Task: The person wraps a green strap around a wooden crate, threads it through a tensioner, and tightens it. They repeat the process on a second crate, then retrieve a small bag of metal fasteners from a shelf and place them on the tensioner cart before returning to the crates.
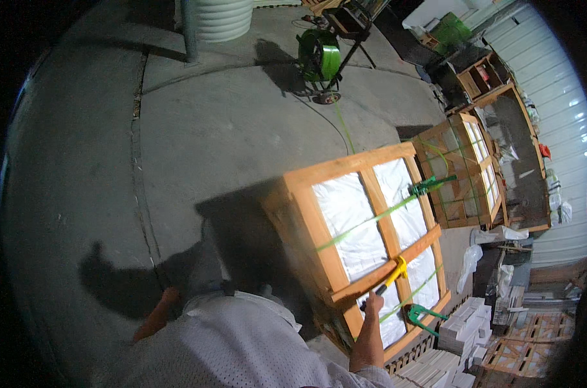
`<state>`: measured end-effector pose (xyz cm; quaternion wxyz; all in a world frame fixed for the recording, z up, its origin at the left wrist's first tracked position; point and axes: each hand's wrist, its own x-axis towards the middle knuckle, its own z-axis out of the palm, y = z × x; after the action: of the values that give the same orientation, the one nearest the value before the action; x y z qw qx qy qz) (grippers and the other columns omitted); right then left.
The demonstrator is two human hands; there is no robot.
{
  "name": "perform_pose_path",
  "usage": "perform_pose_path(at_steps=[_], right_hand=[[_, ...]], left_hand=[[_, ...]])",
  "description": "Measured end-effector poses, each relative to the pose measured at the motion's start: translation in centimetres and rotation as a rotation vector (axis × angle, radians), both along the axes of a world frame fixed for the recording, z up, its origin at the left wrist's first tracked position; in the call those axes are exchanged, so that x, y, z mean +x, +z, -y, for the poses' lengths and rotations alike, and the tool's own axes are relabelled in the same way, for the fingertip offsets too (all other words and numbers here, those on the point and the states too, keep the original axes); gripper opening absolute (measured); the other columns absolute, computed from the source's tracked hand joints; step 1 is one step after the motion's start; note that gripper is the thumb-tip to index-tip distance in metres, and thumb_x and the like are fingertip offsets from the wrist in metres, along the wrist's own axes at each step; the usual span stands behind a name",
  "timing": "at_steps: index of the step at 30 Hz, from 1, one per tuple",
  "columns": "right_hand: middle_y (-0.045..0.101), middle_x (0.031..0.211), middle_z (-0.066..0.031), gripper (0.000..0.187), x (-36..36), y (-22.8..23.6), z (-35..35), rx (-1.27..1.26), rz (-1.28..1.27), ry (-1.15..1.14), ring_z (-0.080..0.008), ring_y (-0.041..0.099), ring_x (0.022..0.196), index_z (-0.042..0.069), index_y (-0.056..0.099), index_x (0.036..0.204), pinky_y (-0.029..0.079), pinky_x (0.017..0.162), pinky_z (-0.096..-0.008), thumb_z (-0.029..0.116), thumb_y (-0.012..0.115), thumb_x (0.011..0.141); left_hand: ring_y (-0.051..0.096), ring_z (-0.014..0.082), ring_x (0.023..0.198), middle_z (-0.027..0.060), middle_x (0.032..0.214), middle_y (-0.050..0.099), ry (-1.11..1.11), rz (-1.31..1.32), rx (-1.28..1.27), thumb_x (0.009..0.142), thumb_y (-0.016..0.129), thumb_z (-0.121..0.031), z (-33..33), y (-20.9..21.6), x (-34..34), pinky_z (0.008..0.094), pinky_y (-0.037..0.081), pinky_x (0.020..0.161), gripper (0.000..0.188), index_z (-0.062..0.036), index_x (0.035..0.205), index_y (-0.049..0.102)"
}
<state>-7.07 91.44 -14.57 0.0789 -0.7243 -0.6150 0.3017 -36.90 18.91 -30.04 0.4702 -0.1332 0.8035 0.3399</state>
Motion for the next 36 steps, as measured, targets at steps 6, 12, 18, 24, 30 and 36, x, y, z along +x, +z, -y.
perform_pose_path(at_steps=[6, 12, 18, 24, 30, 36], right_hand=[[0.068, 0.085, -0.0231, 0.035, -8.7, 4.3, 6.3, 0.193, 0.533, -0.079, -0.0412, 0.066, 0.079, -0.006, 0.065, 0.089, 0.051, 0.071, -0.0496, 0.028, 0.061, 0.081], [0.068, 0.083, -0.0194, 0.036, -19.4, 2.9, 13.3, 0.232, 0.197, 0.326, -0.0298, 0.066, 0.080, -0.005, 0.064, 0.100, 0.050, 0.075, -0.0399, 0.026, 0.059, 0.084], [0.068, 0.087, -0.0160, 0.026, -28.8, 2.7, 18.2, 0.212, -0.035, 0.103, -0.0243, 0.064, 0.081, -0.003, 0.064, 0.098, 0.049, 0.076, -0.0353, 0.019, 0.060, 0.087], [0.065, 0.080, -0.0109, 0.022, -37.7, 3.2, 13.8, 0.265, -0.316, -0.190, -0.0185, 0.062, 0.068, -0.003, 0.060, 0.097, 0.049, 0.063, -0.0327, 0.018, 0.056, 0.089], [0.065, 0.087, -0.0113, 0.022, -47.9, 2.3, 5.7, 0.278, -0.523, -0.239, -0.0183, 0.062, 0.071, -0.004, 0.058, 0.102, 0.050, 0.069, -0.0312, 0.016, 0.051, 0.093], [0.063, 0.086, -0.0088, 0.022, -55.7, 2.7, -1.9, 0.269, -0.557, -0.179, -0.0152, 0.061, 0.074, -0.003, 0.059, 0.105, 0.049, 0.066, -0.0281, 0.016, 0.054, 0.095]], left_hand=[[0.063, 0.0216, 0.065, 0.0081, 0.071, 0.063, -0.152, 0.020, 0.083, 0.086, 0.059, -0.023, 2.7, -2.2, -17.3, 0.0354, 0.048, 0.049, 0.020, -0.0037, 0.086, 0.063], [0.061, 0.0185, 0.062, 0.0067, 0.073, 0.063, 0.158, 0.060, 0.203, 0.090, 0.055, -0.022, -2.2, -0.1, -41.2, 0.0316, 0.042, 0.041, 0.017, -0.0073, 0.088, 0.063], [0.062, 0.0188, 0.069, 0.0092, 0.090, 0.066, 0.047, -0.070, 0.287, 0.094, 0.050, -0.019, -19.2, 3.9, -54.3, 0.0313, 0.049, 0.057, 0.024, -0.0037, 0.109, 0.059], [0.062, 0.0187, 0.067, 0.0077, 0.086, 0.066, -0.495, -0.152, 0.368, 0.090, 0.051, -0.022, -32.6, 2.5, -59.6, 0.0323, 0.049, 0.058, 0.023, -0.0040, 0.101, 0.061], [0.061, 0.0182, 0.065, 0.0079, 0.084, 0.065, -0.981, -0.352, 0.418, 0.091, 0.048, -0.022, -36.2, 4.0, -66.9, 0.0319, 0.045, 0.051, 0.023, -0.0041, 0.096, 0.062], [0.061, 0.0222, 0.064, 0.0098, 0.078, 0.064, -0.332, 0.140, 0.235, 0.091, 0.049, -0.023, -35.0, 2.6, -74.6, 0.0367, 0.046, 0.051, 0.024, -0.0031, 0.094, 0.062]])
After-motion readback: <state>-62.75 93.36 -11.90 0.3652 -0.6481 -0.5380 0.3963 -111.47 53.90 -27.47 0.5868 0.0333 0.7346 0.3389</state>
